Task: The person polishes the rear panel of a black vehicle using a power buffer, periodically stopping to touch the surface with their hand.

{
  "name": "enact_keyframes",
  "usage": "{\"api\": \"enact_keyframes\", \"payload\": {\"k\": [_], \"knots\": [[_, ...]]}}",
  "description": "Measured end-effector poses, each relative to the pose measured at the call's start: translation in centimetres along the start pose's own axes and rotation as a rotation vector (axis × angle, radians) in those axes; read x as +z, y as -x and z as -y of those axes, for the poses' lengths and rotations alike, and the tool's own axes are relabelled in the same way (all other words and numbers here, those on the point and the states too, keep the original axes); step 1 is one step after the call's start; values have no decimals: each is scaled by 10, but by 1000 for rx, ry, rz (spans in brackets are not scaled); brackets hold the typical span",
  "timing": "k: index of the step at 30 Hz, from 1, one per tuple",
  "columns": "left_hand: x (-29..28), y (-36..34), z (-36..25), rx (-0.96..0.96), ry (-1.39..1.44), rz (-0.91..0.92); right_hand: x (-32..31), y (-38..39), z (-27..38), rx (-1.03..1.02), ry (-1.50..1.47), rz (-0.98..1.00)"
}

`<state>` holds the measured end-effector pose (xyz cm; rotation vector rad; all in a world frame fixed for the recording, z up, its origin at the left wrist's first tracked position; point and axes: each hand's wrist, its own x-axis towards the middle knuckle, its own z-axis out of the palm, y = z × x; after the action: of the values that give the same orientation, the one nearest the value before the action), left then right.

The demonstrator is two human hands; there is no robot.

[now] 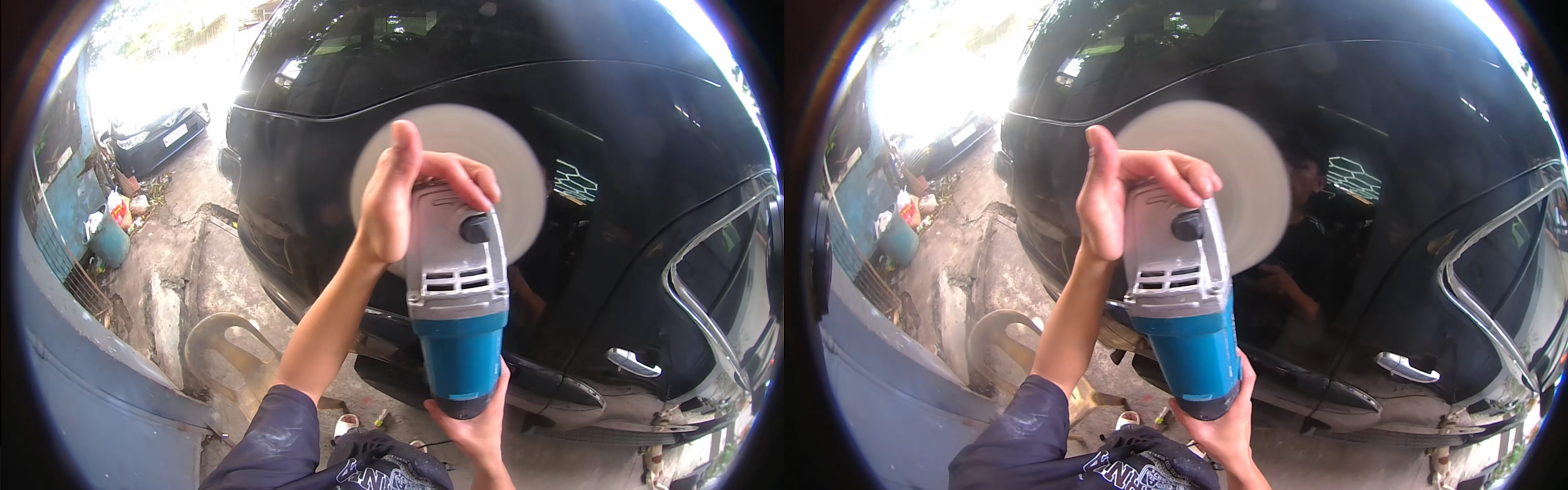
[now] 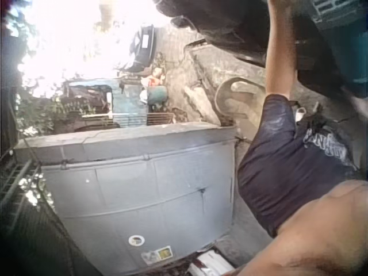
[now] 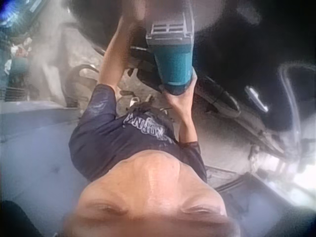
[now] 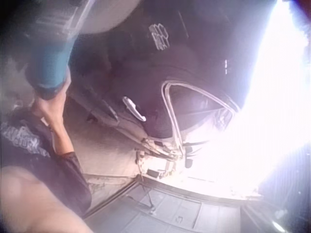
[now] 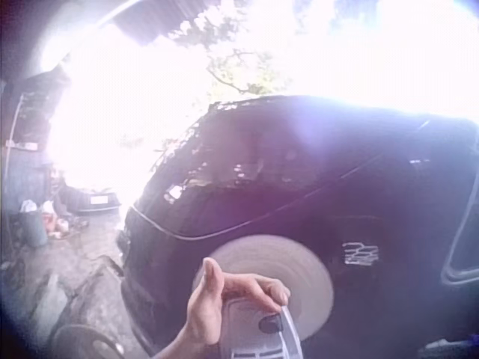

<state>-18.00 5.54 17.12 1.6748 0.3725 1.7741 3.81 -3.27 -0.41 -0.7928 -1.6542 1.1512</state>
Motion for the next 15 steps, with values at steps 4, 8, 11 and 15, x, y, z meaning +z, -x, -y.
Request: {"api": "enact_keyframes", "payload": {"k": [4, 8, 11, 15], "knots": [[-42, 27, -10, 60, -28, -16, 30, -7, 5, 97, -17, 67], [-88, 60, -21, 151, -36, -127, 64, -19, 1, 153, 63, 151], [-138, 85, -28, 191, -14, -113, 93, -29, 2, 178, 160, 218], [-187, 119, -32, 230, -4, -253, 129, -42, -17, 98, 292, 288]]}}
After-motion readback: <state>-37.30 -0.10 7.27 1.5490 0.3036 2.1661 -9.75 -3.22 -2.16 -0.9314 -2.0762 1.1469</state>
